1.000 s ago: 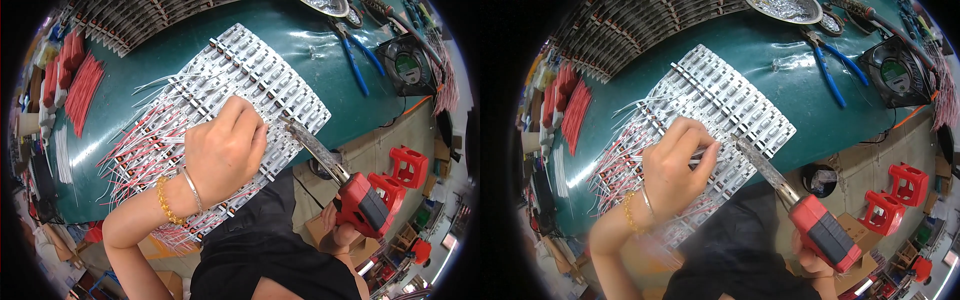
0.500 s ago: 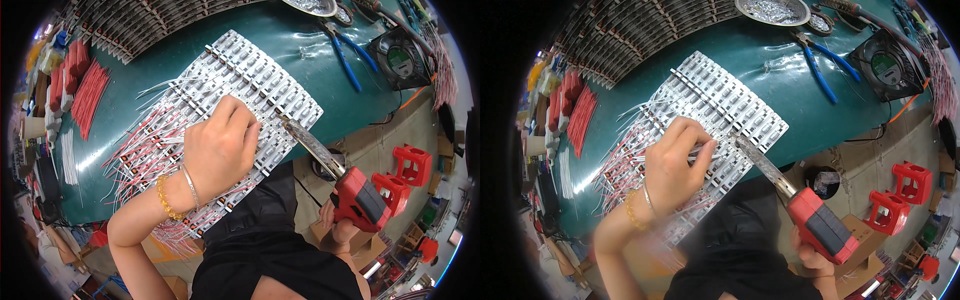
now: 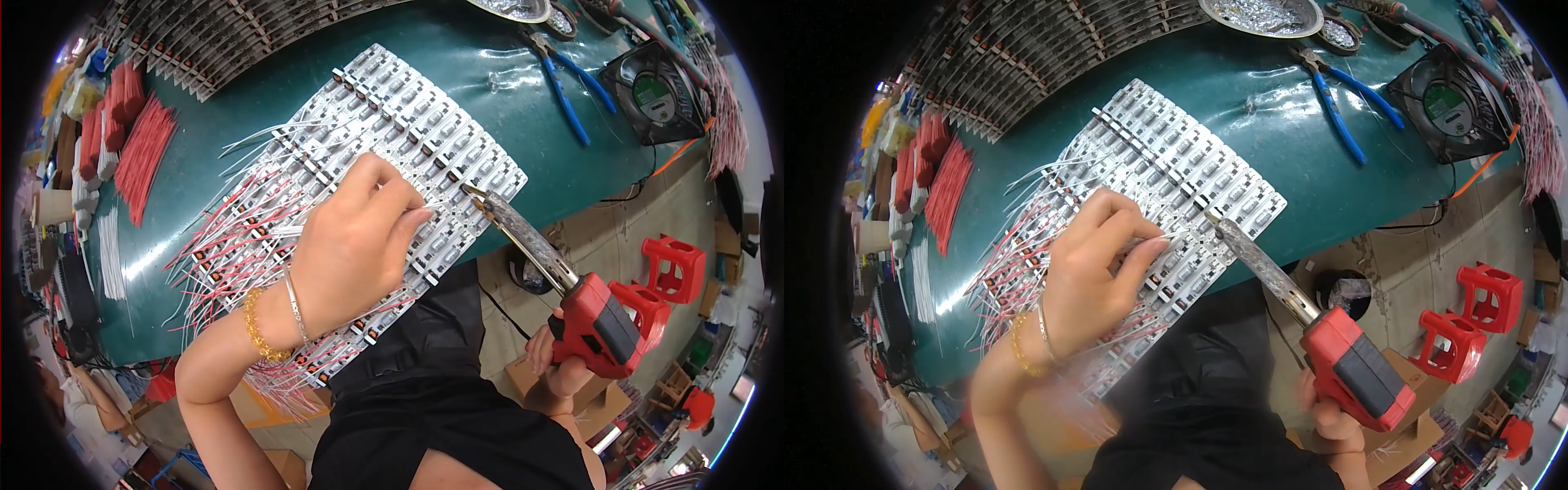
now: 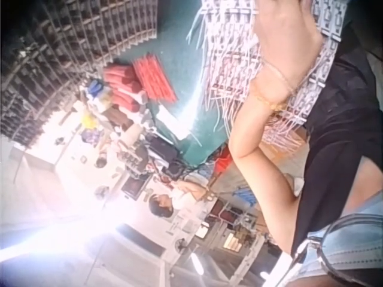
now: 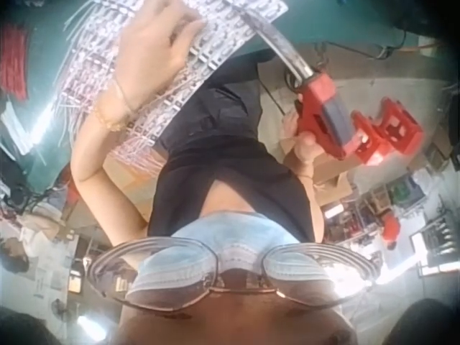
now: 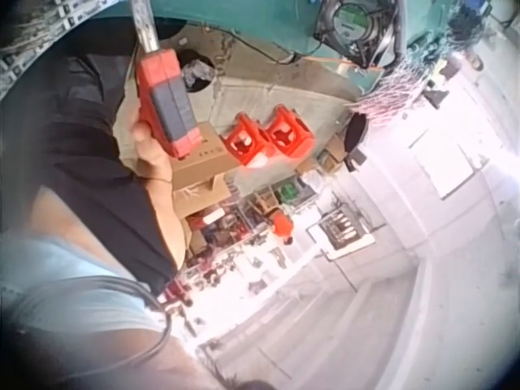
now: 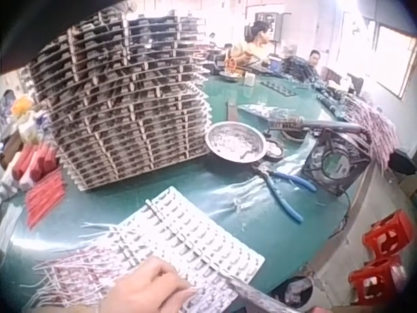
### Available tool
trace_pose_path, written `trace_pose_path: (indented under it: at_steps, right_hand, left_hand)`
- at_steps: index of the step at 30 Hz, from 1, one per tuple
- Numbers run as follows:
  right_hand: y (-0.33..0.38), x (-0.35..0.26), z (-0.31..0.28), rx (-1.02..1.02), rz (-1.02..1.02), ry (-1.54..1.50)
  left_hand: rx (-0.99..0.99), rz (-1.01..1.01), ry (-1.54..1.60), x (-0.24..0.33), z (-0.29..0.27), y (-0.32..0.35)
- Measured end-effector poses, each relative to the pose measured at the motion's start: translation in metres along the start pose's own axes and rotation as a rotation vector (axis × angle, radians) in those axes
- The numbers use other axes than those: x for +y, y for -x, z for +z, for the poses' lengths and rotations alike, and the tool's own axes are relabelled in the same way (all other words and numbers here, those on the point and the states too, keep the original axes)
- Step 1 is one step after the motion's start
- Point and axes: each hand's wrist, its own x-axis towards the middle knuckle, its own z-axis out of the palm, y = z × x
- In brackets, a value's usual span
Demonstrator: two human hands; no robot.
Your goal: The person solders wires to electronic circuit boards using a soldering iron, gathers bundles of wires from the table, and solders them onto another circuit board panel.
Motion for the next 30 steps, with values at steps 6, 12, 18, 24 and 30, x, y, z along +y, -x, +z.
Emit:
trace_pose_path:
  at_steps: [6, 12, 18, 24, 30]
  right_hand:
    - [0.001, -0.017, 0.004, 0.061, 0.259, -0.059]
    - [-0.003, -0.018, 0.003, 0.039, 0.299, -0.140]
    - [0.031, 0.020, -0.029, 0.168, 0.146, 0.623]
    - [0.033, 0.023, -0.029, 0.181, 0.033, 0.480]
    - [0.025, 0.018, -0.022, 0.117, 0.002, 0.571]
  left_hand:
    - [0.060, 0.031, -0.101, 0.000, 0.015, 0.002]
    - [0.036, 0.008, -0.198, 0.001, 0.015, 0.001]
    - [0.049, 0.065, -0.176, 0.000, 0.019, -0.001]
    - [0.061, 0.060, -0.171, -0.001, 0.014, 0.000]
    - [0.057, 0.067, -0.183, -0.002, 0.016, 0.000]
